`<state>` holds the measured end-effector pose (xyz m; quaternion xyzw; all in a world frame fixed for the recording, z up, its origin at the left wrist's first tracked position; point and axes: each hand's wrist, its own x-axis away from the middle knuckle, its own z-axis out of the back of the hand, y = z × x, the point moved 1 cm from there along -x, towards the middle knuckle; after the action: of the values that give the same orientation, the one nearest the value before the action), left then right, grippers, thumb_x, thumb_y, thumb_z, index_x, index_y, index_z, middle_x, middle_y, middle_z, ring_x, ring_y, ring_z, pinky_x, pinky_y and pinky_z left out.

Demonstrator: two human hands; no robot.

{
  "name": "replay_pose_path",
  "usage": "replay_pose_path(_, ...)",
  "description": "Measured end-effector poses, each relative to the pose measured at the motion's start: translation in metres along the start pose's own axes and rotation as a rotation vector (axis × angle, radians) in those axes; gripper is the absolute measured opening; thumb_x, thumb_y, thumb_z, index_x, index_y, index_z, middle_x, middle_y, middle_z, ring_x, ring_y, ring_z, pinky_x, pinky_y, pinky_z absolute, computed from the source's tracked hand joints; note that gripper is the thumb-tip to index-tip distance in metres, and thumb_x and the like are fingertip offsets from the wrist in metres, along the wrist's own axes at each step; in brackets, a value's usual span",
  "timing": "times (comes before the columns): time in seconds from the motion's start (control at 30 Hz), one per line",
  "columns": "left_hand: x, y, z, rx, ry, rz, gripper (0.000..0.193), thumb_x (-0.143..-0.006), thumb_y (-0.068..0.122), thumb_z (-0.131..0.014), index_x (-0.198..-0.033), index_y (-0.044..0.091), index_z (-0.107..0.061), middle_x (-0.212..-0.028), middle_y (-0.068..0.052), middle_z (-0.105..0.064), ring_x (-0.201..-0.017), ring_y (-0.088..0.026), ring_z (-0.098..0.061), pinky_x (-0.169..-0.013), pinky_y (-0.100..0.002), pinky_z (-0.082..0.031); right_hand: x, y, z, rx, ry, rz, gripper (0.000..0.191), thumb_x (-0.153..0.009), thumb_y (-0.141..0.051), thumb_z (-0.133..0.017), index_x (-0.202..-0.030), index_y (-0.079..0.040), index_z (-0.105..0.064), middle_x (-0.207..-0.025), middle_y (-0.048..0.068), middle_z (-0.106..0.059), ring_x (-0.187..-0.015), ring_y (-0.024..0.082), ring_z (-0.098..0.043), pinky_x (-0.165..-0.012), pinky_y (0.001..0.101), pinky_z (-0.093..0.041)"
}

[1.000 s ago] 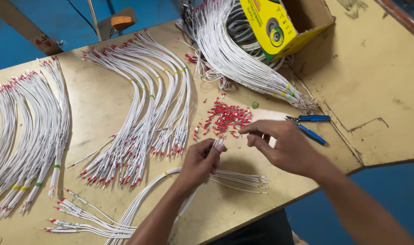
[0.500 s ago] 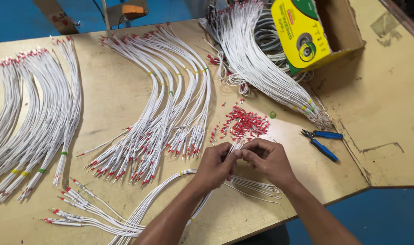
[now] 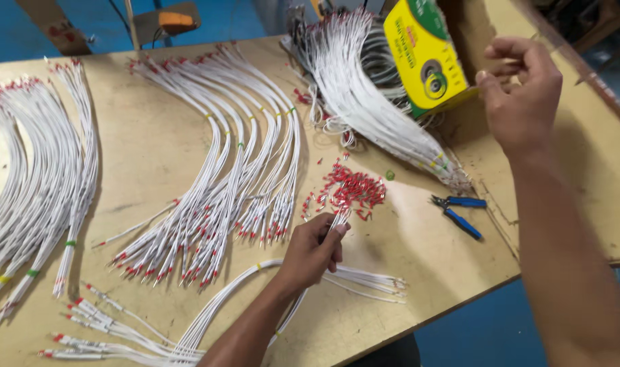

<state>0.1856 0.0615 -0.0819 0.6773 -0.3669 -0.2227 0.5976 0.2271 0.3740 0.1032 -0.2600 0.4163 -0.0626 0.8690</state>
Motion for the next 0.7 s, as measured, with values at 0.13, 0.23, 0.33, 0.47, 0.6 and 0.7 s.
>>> replay_pose_path(0.13,0.000,0.000,0.001,0.092,-0.050,-0.020,0.022,-0.102,0.021,-0.058,-0.100,0.000,-0.064,-0.062,-0.005,-0.061,-0.048,-0.008,-0.055,-0.044,-0.026,-0.047,0.041,0.015,0.001,-0.070,-0.120,-0.190,0.006,-0.107,0.002,-0.066,-0.113,0.001,-0.068,-0.101,0.005,-0.072,-0.085,0.009,-0.065,-0.077,0.0245,-0.055)
replay_pose_path(0.23,-0.002,-0.002,0.002,0.087,-0.048,-0.041,0.022,-0.101,0.020,-0.059,-0.100,-0.001,-0.065,-0.067,-0.004,-0.063,-0.053,-0.008,-0.058,-0.049,-0.026,-0.049,0.102,0.010,-0.030,-0.058,-0.332,-0.344,0.015,-0.095,-0.005,-0.071,-0.110,-0.003,-0.071,-0.095,0.005,-0.072,-0.084,0.011,-0.066,-0.071,0.0246,-0.053)
replay_pose_path(0.33,-0.002,-0.003,0.001,0.038,-0.044,-0.105,0.019,-0.099,0.018,-0.064,-0.099,-0.001,-0.067,-0.075,-0.002,-0.065,-0.061,-0.008,-0.060,-0.057,-0.026,-0.051,0.149,-0.003,-0.056,0.073,-0.460,-0.298,0.021,-0.087,-0.012,-0.075,-0.107,-0.004,-0.072,-0.092,0.005,-0.072,-0.079,0.011,-0.068,-0.065,0.0248,-0.054)
replay_pose_path(0.47,0.000,0.004,0.003,-0.101,-0.047,-0.163,0.015,-0.095,0.016,-0.069,-0.099,0.001,-0.070,-0.081,-0.001,-0.062,-0.068,-0.008,-0.060,-0.062,-0.028,-0.050,0.169,-0.015,-0.072,0.058,-0.583,-0.424,0.019,-0.087,-0.015,-0.075,-0.103,-0.005,-0.069,-0.079,0.005,-0.071,-0.067,0.014,-0.065,-0.062,0.0291,-0.053)
replay_pose_path(0.6,0.003,0.016,0.009,-0.207,-0.061,-0.196,0.017,-0.092,0.013,-0.069,-0.104,0.002,-0.073,-0.087,0.000,-0.061,-0.071,-0.009,-0.058,-0.065,-0.028,-0.050,0.164,-0.023,-0.082,0.216,-0.665,-0.483,0.020,-0.085,-0.022,-0.077,-0.095,-0.008,-0.068,-0.072,0.003,-0.069,-0.061,0.016,-0.064,-0.060,0.0330,-0.051)
replay_pose_path(0.7,0.004,0.021,0.013,-0.259,-0.055,-0.101,0.019,-0.091,0.013,-0.070,-0.106,0.002,-0.074,-0.086,-0.001,-0.061,-0.070,-0.010,-0.057,-0.066,-0.028,-0.050,0.160,-0.027,-0.089,0.307,-0.704,-0.490,0.021,-0.085,-0.027,-0.077,-0.092,-0.010,-0.068,-0.068,0.004,-0.066,-0.060,0.019,-0.063,-0.058,0.0352,-0.049)
